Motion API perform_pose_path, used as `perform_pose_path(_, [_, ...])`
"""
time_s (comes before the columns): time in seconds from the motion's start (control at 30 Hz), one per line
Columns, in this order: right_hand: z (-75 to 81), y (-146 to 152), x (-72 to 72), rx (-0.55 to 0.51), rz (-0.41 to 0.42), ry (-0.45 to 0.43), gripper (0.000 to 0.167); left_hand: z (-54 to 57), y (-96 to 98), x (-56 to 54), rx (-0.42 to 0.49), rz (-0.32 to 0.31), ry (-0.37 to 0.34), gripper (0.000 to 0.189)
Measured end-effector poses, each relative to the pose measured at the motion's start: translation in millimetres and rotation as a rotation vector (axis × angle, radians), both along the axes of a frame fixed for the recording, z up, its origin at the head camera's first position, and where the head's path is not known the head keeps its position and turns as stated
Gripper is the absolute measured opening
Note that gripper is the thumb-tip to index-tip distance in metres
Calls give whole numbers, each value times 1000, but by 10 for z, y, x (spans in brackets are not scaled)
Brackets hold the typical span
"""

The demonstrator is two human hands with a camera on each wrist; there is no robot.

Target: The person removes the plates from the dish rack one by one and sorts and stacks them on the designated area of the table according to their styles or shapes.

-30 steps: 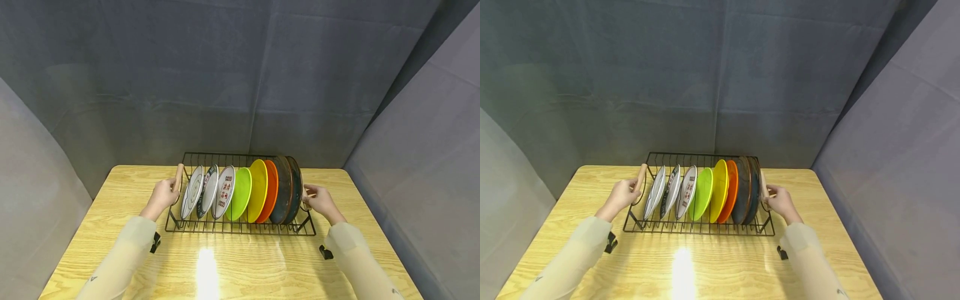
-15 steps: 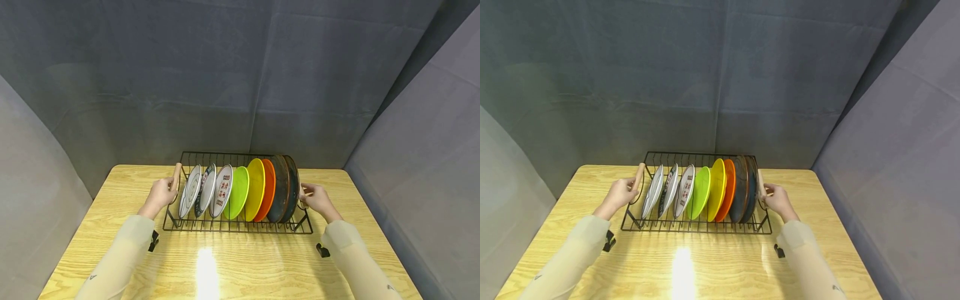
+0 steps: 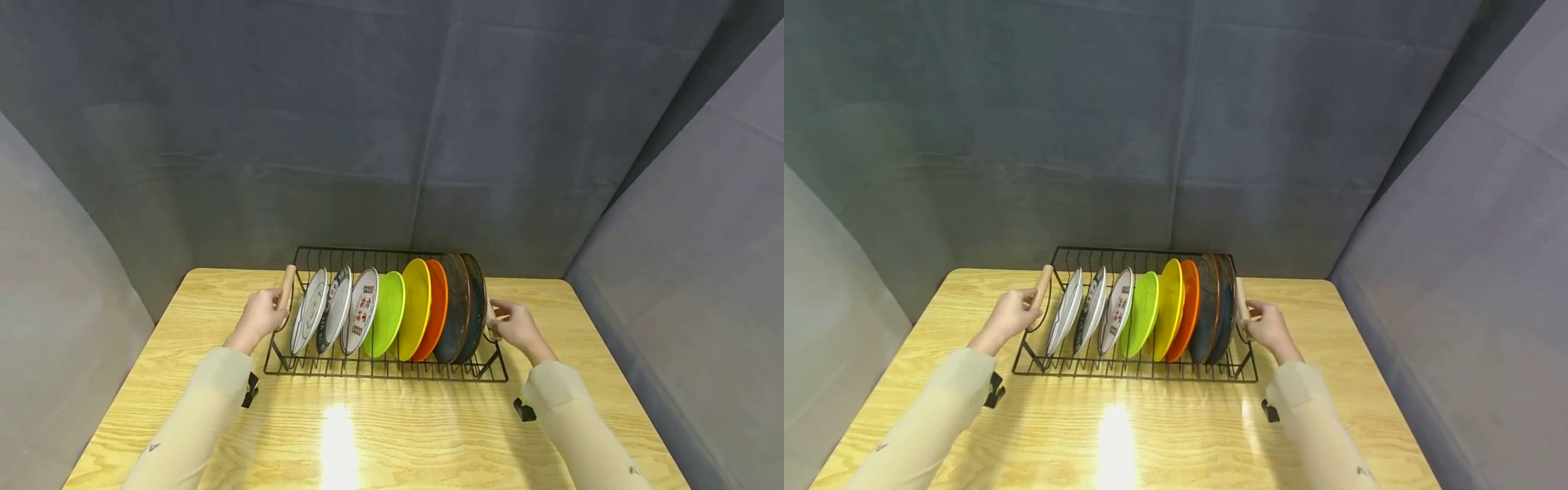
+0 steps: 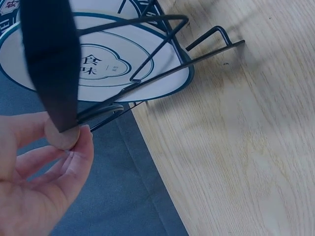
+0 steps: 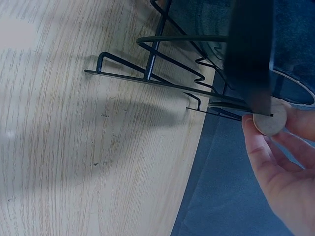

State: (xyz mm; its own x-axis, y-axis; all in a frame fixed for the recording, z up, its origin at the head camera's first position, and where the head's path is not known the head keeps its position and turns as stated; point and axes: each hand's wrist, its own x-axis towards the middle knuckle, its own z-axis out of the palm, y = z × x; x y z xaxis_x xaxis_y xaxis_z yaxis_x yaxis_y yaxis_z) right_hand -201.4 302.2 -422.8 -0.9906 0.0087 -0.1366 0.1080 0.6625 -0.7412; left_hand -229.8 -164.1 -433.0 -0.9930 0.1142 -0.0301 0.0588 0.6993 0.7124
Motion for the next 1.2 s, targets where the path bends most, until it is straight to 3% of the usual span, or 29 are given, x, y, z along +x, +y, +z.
perform_pose_path(0.57, [95,-11,85,-2,-4,-14,52,61,-21,39,17,-15,14,46])
perform_pose_path(0.9, [133,-29,104,-12,-5,-13,51,93,-20,52,17,-1,-16,50])
perform_pose_path(1.2, [129,-5,118,5,20,-5,52,110,-8,65,7,2,15,44])
